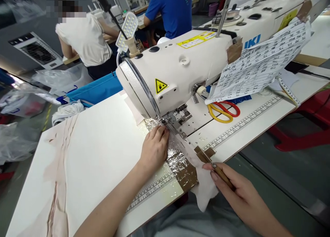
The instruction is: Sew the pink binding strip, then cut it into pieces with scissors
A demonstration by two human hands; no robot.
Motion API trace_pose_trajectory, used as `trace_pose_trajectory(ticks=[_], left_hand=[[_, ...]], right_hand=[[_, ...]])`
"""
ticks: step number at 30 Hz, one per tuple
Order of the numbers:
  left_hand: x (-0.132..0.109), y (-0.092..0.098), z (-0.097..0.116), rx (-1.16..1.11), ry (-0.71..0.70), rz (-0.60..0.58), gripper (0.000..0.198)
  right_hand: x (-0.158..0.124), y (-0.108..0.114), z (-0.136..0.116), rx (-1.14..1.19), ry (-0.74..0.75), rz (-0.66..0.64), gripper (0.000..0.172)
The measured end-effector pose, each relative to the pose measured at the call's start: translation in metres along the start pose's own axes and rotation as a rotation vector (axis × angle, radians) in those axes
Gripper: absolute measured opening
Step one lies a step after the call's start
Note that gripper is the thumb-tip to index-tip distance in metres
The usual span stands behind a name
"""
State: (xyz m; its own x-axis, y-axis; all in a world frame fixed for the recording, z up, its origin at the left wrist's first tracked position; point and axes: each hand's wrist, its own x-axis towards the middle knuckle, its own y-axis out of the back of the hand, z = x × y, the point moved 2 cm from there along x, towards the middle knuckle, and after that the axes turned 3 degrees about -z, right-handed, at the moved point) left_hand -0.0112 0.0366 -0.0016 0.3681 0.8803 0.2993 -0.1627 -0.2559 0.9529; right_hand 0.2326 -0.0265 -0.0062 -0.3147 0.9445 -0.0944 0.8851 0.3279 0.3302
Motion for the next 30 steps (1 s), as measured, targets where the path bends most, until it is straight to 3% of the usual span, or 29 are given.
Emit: trace_pose_trajectory(ticks=[6,13,21,30], left_hand=[[0.006,0.002,-0.006,-0.012,0.002,0.062,0.033],[0.005,0.004,-0.009,-0.168,-0.160,0.154,0.035],[0.004,0.001,-0.009,-0.063,-0.030,0.126,0.035],[0.004,0.001,-0.011,-0.113,-0.092,0.144,0.031]], right_hand=[[0.019,-0.005,-0.015,-0.082,0.105,-0.012,0.029],[0.023,-0.006,-0.017,-0.114,0.190,0.003,0.023],[0.034,-0.011,-0.019,-0.131,0.190,-0.005,0.020],[0.043,-0.013,-0.021,-0.161,0.226,0.011,0.020]])
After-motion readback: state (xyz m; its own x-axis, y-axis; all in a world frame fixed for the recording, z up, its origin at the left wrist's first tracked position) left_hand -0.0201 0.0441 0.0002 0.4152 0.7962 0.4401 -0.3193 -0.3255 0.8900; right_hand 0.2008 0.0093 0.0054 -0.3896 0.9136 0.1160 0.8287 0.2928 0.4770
